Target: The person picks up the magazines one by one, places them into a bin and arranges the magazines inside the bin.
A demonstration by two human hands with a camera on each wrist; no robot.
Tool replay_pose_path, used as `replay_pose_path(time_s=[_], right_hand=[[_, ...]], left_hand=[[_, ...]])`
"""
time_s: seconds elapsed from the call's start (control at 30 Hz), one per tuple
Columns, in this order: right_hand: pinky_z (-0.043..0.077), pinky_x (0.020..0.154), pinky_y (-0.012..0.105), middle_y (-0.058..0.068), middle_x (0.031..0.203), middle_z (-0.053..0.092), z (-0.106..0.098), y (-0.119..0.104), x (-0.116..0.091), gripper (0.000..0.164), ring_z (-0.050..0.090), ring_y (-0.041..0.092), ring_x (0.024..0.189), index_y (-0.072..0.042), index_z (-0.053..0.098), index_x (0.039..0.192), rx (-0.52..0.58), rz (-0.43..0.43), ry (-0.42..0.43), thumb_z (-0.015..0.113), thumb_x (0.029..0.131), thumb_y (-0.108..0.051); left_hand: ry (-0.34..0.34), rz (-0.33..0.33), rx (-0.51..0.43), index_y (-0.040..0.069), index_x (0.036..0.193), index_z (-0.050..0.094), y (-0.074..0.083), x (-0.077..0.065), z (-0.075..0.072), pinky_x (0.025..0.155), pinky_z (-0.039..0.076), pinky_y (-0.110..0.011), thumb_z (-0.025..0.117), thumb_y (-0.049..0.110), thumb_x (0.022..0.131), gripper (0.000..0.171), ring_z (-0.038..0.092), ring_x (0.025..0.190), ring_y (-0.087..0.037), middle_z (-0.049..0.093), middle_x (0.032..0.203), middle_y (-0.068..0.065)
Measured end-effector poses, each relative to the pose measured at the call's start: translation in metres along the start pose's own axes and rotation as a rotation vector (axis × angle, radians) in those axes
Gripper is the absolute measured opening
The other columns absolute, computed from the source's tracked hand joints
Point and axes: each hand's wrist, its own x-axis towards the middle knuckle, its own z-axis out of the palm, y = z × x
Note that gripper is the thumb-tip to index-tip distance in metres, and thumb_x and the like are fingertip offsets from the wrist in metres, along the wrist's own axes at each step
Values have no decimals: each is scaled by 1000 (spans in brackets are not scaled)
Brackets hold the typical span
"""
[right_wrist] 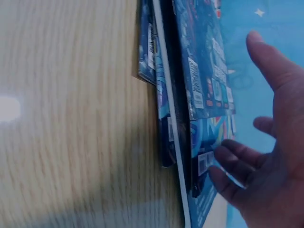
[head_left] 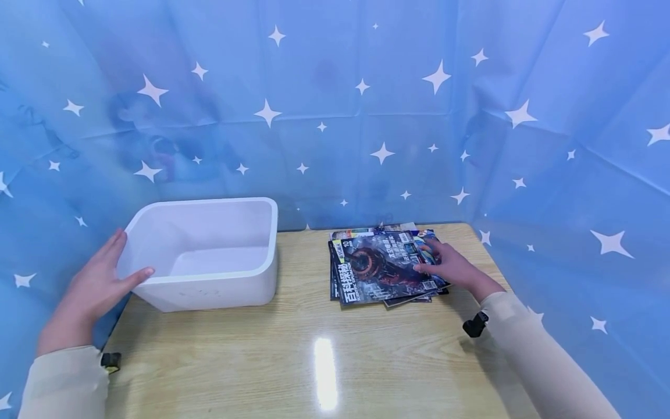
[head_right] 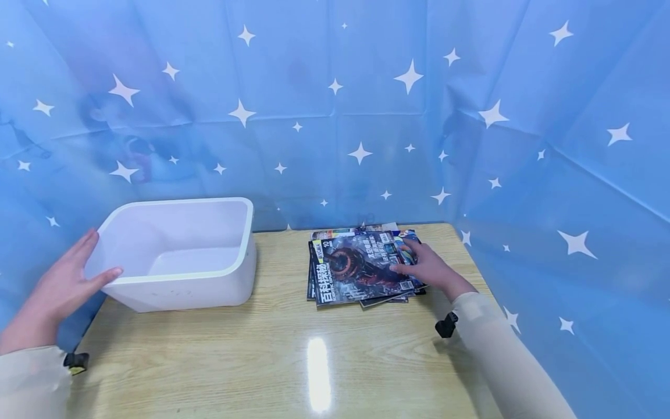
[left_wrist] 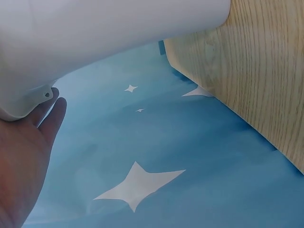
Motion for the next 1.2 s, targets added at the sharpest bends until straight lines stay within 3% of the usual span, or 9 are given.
replay_pose_path(time_s=[0.07,0.13,0.2,0.33,0.57,0.73,0.97,1.1,1.2], right_hand=[[52,87,50,26,169,44,2,-1,0,105,63,39,99,-2,18,176,-17,4,-4,80,103,-46],[51,84,49,28,168,44,3,-2,-1,106,63,40,96,-2,21,176,-34,8,-5,82,101,-47],[55,90,54,30,169,40,5,-4,-2,108,63,48,115,-1,21,176,-45,11,-12,84,100,-46],[48,112,71,30,176,29,9,-9,-2,117,42,60,149,-1,14,176,-46,33,-31,87,97,-46],[42,115,77,42,172,23,17,-16,3,130,31,65,154,-1,14,176,-134,96,-33,93,88,-54],[35,118,80,41,173,23,23,-20,5,136,16,67,158,-5,12,178,-187,129,-30,96,84,-56],[46,113,73,39,169,35,26,-26,3,130,61,52,136,-2,14,177,-137,131,-16,97,86,-45],[50,110,70,39,170,32,27,-26,2,130,69,45,127,-2,13,177,-101,131,-28,98,87,-41],[55,104,65,38,164,44,27,-24,2,130,72,39,120,-4,12,177,-82,125,-28,98,87,-40]], left_hand=[[5,-2,2,5,176,-3,1,0,0,112,18,-93,67,57,106,112,3,163,-61,-8,183,-22],[8,-4,5,5,176,-2,2,0,1,112,18,-93,67,57,106,111,4,163,-62,-8,183,-22],[9,-9,9,5,176,-2,3,0,1,111,19,-93,66,58,106,111,4,163,-62,-8,183,-22],[11,-17,16,4,176,-2,4,0,0,111,19,-93,65,58,107,111,4,162,-63,-8,183,-24],[18,-26,-4,5,176,-3,4,-5,1,113,16,-93,65,57,107,110,2,162,-63,-8,183,-25],[27,-23,-14,6,176,-3,2,-8,2,115,15,-92,65,55,108,109,2,163,-62,-8,183,-24],[35,-17,-7,7,176,-4,1,-7,3,115,15,-92,66,54,108,108,3,163,-62,-7,183,-23],[38,-13,-2,8,176,-4,1,-5,4,115,16,-92,66,54,108,108,4,163,-62,-6,183,-23],[39,-8,-1,7,176,-3,2,-4,4,115,16,-91,66,54,108,108,4,163,-62,-6,183,-24]])
